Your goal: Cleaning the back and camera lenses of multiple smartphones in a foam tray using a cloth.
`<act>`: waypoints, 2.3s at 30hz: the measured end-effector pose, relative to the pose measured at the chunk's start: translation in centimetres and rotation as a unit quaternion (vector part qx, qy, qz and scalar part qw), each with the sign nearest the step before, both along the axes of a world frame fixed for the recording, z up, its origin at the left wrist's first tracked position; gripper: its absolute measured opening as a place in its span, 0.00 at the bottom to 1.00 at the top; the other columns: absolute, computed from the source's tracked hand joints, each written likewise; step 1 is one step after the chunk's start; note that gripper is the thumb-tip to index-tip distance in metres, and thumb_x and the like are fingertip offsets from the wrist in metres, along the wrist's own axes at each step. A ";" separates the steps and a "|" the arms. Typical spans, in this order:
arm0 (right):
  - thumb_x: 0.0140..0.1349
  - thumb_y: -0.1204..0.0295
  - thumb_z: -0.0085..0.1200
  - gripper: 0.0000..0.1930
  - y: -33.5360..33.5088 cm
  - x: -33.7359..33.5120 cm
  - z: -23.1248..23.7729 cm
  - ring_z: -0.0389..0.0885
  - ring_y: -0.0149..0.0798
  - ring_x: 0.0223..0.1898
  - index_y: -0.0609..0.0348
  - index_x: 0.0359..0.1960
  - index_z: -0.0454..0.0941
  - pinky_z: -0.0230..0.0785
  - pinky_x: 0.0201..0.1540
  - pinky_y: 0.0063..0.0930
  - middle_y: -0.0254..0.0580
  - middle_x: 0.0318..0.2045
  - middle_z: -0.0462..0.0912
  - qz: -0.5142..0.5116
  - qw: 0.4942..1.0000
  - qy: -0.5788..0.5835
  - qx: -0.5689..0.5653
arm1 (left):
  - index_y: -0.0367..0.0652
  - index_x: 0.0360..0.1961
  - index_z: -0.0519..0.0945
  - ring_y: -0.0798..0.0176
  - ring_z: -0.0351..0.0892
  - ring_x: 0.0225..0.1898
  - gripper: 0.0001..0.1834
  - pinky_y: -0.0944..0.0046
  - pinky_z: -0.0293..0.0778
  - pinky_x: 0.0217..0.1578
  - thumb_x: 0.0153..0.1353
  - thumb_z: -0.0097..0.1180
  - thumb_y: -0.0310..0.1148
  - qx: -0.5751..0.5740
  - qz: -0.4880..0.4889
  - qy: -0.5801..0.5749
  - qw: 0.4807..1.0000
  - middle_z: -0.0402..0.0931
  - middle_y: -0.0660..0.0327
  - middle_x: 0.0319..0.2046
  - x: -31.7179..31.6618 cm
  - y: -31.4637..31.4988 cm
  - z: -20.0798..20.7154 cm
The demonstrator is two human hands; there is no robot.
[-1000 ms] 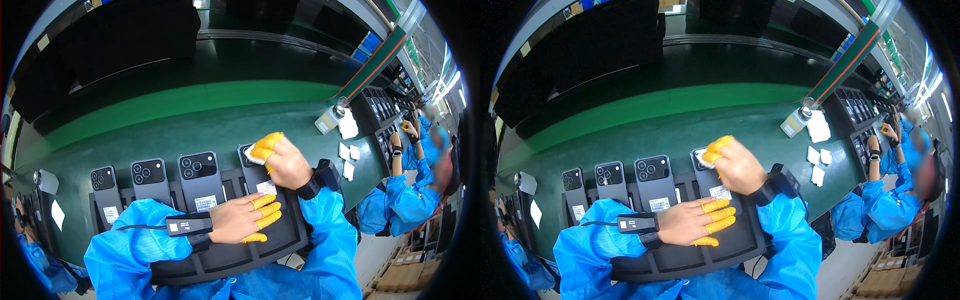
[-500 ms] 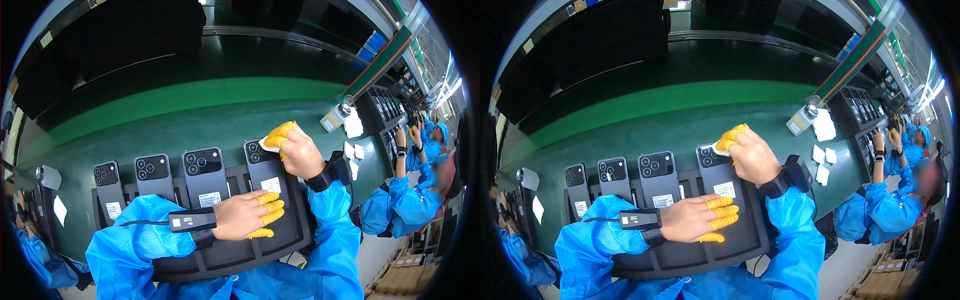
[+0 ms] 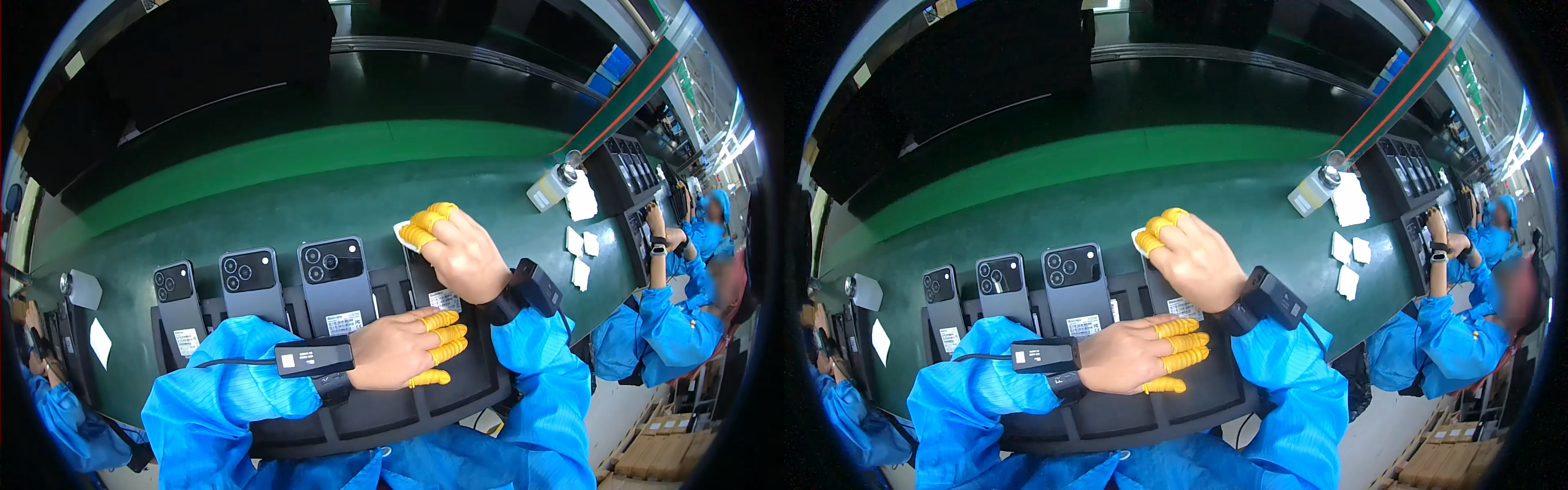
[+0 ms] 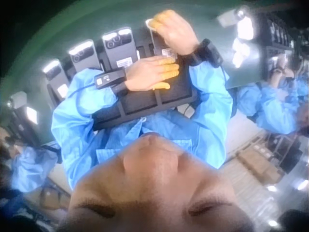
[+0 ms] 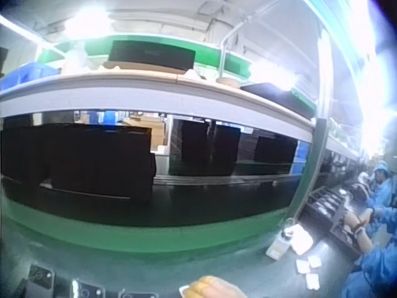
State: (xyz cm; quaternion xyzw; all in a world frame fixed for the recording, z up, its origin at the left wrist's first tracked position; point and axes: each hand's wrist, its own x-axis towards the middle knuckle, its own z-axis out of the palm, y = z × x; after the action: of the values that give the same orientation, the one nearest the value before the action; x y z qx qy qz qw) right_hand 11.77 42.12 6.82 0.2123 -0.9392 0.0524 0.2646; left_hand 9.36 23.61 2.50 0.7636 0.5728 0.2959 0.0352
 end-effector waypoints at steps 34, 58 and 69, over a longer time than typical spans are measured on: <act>0.37 0.87 0.52 0.15 1.8 1.3 0.3 0.75 0.51 0.35 0.64 0.31 0.81 0.72 0.42 0.37 0.46 0.31 0.77 -0.027 0.994 -0.007 -0.105 | 0.40 0.55 0.76 0.55 0.68 0.62 0.27 0.55 0.58 0.67 0.65 0.48 0.51 0.000 0.003 0.000 1.000 0.73 0.56 0.57 0.3 0.0 -0.3; 0.40 0.88 0.53 0.16 2.7 1.9 0.8 0.78 0.53 0.39 0.64 0.34 0.82 0.72 0.45 0.40 0.49 0.34 0.80 -0.096 0.983 0.038 -0.154 | 0.39 0.55 0.75 0.54 0.68 0.62 0.27 0.56 0.59 0.67 0.66 0.47 0.50 -0.012 -0.002 -0.002 1.000 0.73 0.56 0.56 0.1 0.0 -0.2; 0.32 0.88 0.52 0.19 2.7 1.1 0.0 0.76 0.52 0.40 0.62 0.32 0.81 0.72 0.44 0.38 0.45 0.31 0.79 0.018 0.985 -0.085 -0.146 | 0.44 0.57 0.74 0.55 0.69 0.62 0.27 0.58 0.63 0.65 0.63 0.52 0.51 -0.018 0.004 0.021 1.000 0.73 0.58 0.58 -0.1 0.2 0.4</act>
State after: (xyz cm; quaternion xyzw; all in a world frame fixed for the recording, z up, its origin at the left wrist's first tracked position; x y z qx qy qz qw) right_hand 12.85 44.86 6.82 0.1831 -0.9366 0.2118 0.2109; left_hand 9.29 23.77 2.93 0.7669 0.5813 0.2696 0.0354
